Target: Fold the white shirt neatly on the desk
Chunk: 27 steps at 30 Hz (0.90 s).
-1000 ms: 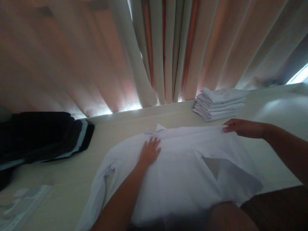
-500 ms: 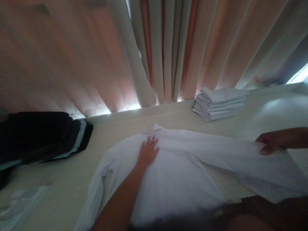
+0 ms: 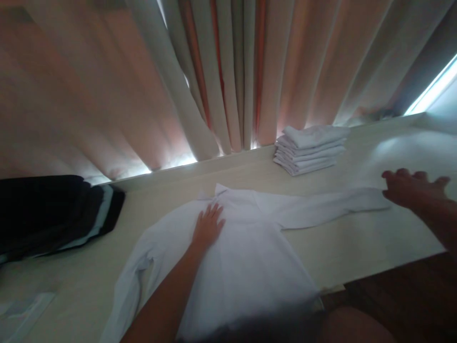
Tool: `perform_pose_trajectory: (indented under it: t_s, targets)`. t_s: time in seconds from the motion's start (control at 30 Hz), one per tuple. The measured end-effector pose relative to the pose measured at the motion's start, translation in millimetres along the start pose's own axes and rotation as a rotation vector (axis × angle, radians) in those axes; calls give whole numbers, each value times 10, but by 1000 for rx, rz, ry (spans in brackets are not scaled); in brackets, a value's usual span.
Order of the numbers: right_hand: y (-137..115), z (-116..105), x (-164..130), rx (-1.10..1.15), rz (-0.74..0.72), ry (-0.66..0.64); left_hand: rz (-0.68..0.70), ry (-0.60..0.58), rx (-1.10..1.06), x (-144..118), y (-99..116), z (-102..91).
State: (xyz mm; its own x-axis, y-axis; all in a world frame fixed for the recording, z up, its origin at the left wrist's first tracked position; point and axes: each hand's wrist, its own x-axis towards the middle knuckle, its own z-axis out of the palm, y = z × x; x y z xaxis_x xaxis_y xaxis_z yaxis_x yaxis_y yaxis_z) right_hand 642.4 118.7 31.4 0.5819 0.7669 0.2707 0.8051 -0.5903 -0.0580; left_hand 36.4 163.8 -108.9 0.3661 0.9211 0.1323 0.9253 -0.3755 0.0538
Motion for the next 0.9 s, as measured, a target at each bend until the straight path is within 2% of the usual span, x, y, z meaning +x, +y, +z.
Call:
perform_pose_trajectory:
  t_s: [0.03,0.07,0.13,0.17,0.23,0.3,0.37,0.43,0.53,0.63,0.77,0.9]
  targets:
    - [-48,113,-150,-59,-41,-39,4,13,3,-1,-3,11]
    - [-96,223,-304,-78,-60,-17,8,28,6,-2,-7,24]
    - [-165,425,-593,-50,-142,99,13,54,10,-5,-16,57]
    - [-180,516,-713,-11,-184,107,9,59,11,-5,-21,75]
    - [-160,673,-882,71,-204,49,-3,56,11,-6,-31,108]
    - [-81,796,-950,123,-154,-42,-1,52,11,-7,-40,130]
    - [36,878,-927,147,-73,-98,12,56,11,-8,-49,138]
    - [159,922,-836,164,29,-91,23,57,9,-7,-56,137]
    - [302,943,-622,195,250,-48,22,43,8,6,-68,134]
    - [368,963,-389,241,414,-101,15,22,9,24,-82,141]
    - [387,980,-184,336,425,-147,18,21,15,37,-99,162]
    - [402,910,-113,514,255,-49,17,30,13,36,-117,189]
